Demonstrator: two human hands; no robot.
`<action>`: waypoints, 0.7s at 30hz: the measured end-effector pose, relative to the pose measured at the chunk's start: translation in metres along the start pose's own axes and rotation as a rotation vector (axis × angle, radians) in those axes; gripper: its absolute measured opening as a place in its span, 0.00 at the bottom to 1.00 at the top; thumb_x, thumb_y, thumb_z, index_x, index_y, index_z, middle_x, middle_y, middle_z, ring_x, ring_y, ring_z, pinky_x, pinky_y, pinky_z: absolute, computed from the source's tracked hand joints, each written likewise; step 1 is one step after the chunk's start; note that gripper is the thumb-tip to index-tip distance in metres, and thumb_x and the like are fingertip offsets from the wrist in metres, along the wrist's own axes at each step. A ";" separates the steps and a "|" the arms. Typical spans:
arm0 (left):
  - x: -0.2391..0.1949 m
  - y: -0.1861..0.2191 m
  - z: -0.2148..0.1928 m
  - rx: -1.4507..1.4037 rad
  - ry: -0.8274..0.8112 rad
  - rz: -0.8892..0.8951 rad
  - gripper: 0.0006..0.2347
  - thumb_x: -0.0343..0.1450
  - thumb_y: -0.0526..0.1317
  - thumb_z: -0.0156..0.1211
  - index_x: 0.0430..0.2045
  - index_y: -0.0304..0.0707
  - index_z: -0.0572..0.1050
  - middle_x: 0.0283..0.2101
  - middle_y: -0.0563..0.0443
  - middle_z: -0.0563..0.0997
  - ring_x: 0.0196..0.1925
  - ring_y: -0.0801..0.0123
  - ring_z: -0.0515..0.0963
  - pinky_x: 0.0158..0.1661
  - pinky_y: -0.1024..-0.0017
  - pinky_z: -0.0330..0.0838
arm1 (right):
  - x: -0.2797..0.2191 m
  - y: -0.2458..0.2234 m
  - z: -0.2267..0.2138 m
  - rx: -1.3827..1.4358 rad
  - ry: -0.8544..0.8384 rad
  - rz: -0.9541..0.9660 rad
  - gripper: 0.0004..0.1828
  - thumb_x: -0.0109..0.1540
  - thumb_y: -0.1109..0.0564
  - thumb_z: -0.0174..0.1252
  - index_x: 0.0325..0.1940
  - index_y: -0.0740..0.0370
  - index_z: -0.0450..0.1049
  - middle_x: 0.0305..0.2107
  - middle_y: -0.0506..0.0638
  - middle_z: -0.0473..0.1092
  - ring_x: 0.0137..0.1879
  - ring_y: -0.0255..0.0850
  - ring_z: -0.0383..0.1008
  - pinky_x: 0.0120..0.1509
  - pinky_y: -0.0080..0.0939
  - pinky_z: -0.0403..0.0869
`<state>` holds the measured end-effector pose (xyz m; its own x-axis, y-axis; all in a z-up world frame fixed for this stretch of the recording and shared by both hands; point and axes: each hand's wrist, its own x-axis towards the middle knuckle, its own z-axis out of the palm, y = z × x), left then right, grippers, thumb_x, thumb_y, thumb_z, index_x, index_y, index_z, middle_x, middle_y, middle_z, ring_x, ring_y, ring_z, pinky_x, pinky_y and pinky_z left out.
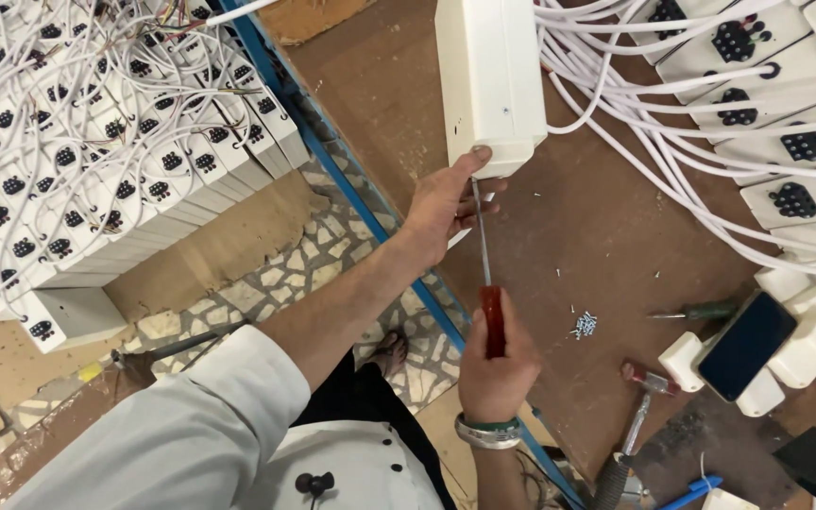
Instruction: The person uses a screwdriver to tighten screws on a white plastic cover attached to a long white electrical box. They repeatedly adjust the box and the cover while securing it with multiple screws.
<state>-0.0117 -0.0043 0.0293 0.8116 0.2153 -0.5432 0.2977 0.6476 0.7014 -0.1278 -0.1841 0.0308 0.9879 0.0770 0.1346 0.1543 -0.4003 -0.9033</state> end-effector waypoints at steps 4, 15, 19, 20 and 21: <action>-0.003 0.005 0.003 0.042 -0.001 -0.022 0.28 0.66 0.57 0.62 0.51 0.30 0.74 0.36 0.49 0.85 0.33 0.73 0.83 0.30 0.77 0.73 | 0.005 -0.010 0.003 -0.290 0.001 -0.033 0.23 0.64 0.61 0.60 0.64 0.63 0.73 0.36 0.56 0.75 0.33 0.43 0.75 0.34 0.43 0.72; 0.016 -0.025 0.009 -0.381 0.056 0.040 0.18 0.66 0.49 0.70 0.38 0.37 0.74 0.27 0.58 0.74 0.23 0.80 0.67 0.24 0.77 0.64 | -0.007 0.040 -0.008 1.294 -0.221 0.996 0.24 0.72 0.43 0.50 0.63 0.65 0.65 0.31 0.50 0.70 0.23 0.32 0.61 0.21 0.30 0.58; 0.006 -0.015 0.011 -0.275 0.052 0.031 0.19 0.66 0.51 0.68 0.37 0.34 0.74 0.27 0.56 0.75 0.23 0.78 0.70 0.24 0.75 0.67 | -0.014 0.027 0.003 0.903 -0.188 0.654 0.17 0.75 0.52 0.53 0.63 0.66 0.72 0.25 0.47 0.65 0.24 0.30 0.57 0.23 0.31 0.56; 0.004 -0.015 0.011 -0.272 0.052 0.029 0.19 0.66 0.51 0.68 0.37 0.34 0.74 0.27 0.56 0.75 0.23 0.78 0.70 0.24 0.75 0.67 | -0.013 0.021 0.005 0.905 -0.185 0.657 0.17 0.75 0.52 0.53 0.63 0.66 0.72 0.25 0.47 0.65 0.24 0.30 0.57 0.23 0.31 0.56; 0.004 -0.014 0.011 -0.262 0.054 0.035 0.19 0.66 0.52 0.68 0.37 0.34 0.74 0.27 0.56 0.76 0.23 0.78 0.71 0.25 0.75 0.69 | -0.011 0.014 0.008 0.648 -0.132 0.557 0.17 0.73 0.54 0.54 0.63 0.65 0.74 0.25 0.48 0.65 0.25 0.30 0.57 0.24 0.32 0.57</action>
<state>-0.0071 -0.0209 0.0220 0.7891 0.2745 -0.5495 0.1241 0.8049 0.5803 -0.1364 -0.1838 0.0132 0.9010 0.1455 -0.4088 -0.4307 0.1855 -0.8833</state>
